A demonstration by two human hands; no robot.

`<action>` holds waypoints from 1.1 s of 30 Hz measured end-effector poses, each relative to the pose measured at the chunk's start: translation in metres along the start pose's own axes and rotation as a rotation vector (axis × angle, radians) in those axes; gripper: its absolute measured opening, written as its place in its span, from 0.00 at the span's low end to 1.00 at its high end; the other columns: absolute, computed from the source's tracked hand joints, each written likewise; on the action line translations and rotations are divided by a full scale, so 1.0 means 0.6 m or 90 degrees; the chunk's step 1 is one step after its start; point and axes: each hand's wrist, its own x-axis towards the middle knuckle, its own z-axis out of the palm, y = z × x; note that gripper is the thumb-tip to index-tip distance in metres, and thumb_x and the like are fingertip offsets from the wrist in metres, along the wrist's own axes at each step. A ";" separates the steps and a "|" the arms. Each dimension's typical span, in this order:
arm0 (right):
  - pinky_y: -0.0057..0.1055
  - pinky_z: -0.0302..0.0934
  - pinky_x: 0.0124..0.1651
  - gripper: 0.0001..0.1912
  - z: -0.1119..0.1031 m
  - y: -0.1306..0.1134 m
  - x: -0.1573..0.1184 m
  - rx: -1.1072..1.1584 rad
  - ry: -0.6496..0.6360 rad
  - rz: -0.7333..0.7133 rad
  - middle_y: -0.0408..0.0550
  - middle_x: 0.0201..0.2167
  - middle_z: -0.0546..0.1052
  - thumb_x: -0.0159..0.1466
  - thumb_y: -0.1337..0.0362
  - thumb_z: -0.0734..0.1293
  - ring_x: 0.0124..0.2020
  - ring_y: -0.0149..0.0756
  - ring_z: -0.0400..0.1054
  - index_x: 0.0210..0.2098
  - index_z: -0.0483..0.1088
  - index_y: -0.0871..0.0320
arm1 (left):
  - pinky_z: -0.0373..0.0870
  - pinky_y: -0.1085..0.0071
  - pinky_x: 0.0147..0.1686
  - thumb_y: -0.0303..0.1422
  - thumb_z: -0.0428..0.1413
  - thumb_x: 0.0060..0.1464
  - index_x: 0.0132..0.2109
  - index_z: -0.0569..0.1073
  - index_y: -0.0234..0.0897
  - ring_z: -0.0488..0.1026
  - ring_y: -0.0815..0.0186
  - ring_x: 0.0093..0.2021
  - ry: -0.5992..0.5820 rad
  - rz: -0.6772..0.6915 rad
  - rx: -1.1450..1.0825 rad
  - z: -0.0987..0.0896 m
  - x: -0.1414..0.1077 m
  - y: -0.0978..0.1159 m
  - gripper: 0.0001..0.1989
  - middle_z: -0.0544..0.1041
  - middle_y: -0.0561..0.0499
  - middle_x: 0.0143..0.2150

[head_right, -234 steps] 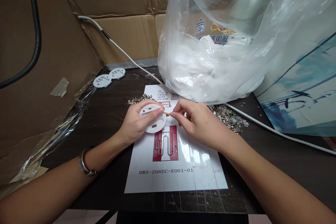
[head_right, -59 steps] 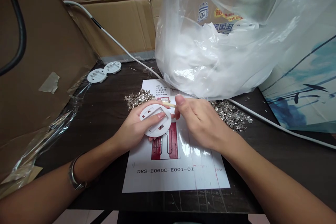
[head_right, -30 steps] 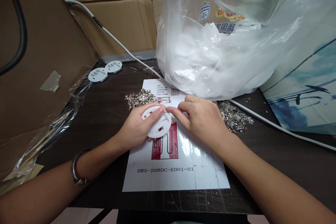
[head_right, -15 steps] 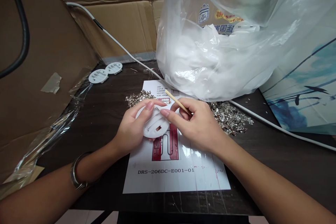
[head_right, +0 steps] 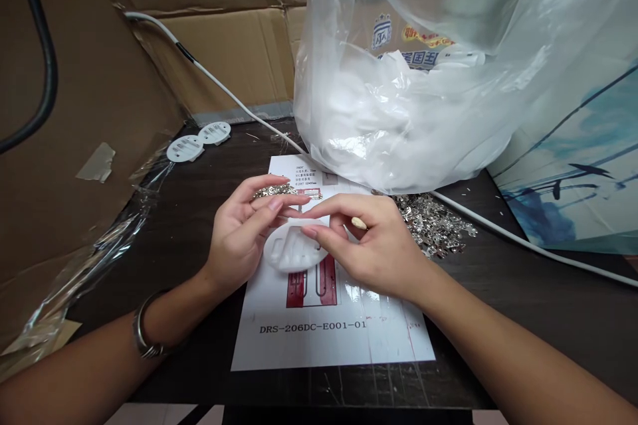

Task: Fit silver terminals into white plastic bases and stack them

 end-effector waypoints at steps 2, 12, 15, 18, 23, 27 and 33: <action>0.24 0.52 0.21 0.02 0.001 -0.001 0.000 0.002 -0.008 -0.013 0.37 0.17 0.67 0.60 0.66 0.70 0.17 0.22 0.54 0.32 0.76 0.59 | 0.76 0.71 0.31 0.33 0.58 0.56 0.47 0.69 0.37 0.79 0.63 0.34 0.011 0.015 0.014 0.001 0.001 0.001 0.13 0.81 0.48 0.39; 0.22 0.46 0.19 0.04 0.002 0.003 -0.002 0.018 -0.062 0.029 0.35 0.14 0.60 0.61 0.64 0.69 0.16 0.22 0.51 0.33 0.76 0.59 | 0.78 0.73 0.31 0.32 0.57 0.57 0.47 0.71 0.36 0.80 0.63 0.34 0.010 0.040 0.063 0.003 -0.004 0.003 0.11 0.81 0.47 0.39; 0.22 0.43 0.18 0.06 0.001 0.004 -0.002 0.047 -0.092 0.076 0.34 0.14 0.56 0.62 0.63 0.69 0.15 0.21 0.48 0.33 0.76 0.59 | 0.77 0.75 0.30 0.32 0.58 0.56 0.46 0.71 0.36 0.80 0.65 0.34 0.009 0.039 0.055 0.005 -0.003 0.005 0.11 0.81 0.48 0.39; 0.22 0.43 0.18 0.06 0.002 0.004 -0.002 0.073 -0.100 0.103 0.35 0.14 0.55 0.61 0.62 0.69 0.16 0.22 0.47 0.33 0.75 0.59 | 0.76 0.77 0.29 0.32 0.60 0.54 0.44 0.72 0.36 0.80 0.66 0.32 0.026 0.028 0.059 0.008 -0.002 0.008 0.10 0.81 0.50 0.33; 0.23 0.46 0.19 0.07 0.003 0.007 0.001 0.116 -0.018 0.146 0.36 0.15 0.57 0.60 0.61 0.70 0.17 0.23 0.49 0.32 0.73 0.59 | 0.76 0.73 0.34 0.35 0.59 0.56 0.45 0.73 0.36 0.79 0.64 0.36 0.042 -0.005 0.080 0.008 -0.001 0.009 0.11 0.81 0.47 0.37; 0.24 0.52 0.19 0.11 0.002 0.010 0.006 0.124 0.042 0.191 0.38 0.16 0.63 0.60 0.58 0.71 0.17 0.25 0.56 0.35 0.72 0.60 | 0.75 0.73 0.34 0.41 0.52 0.61 0.51 0.73 0.38 0.77 0.64 0.37 -0.062 -0.029 0.049 0.005 -0.001 0.002 0.16 0.79 0.47 0.41; 0.27 0.63 0.26 0.13 0.004 0.009 0.007 0.138 -0.005 0.231 0.44 0.21 0.74 0.60 0.57 0.71 0.23 0.31 0.69 0.38 0.71 0.61 | 0.74 0.74 0.27 0.48 0.49 0.60 0.55 0.69 0.39 0.76 0.66 0.31 -0.185 -0.081 0.027 0.005 -0.001 -0.002 0.23 0.77 0.47 0.37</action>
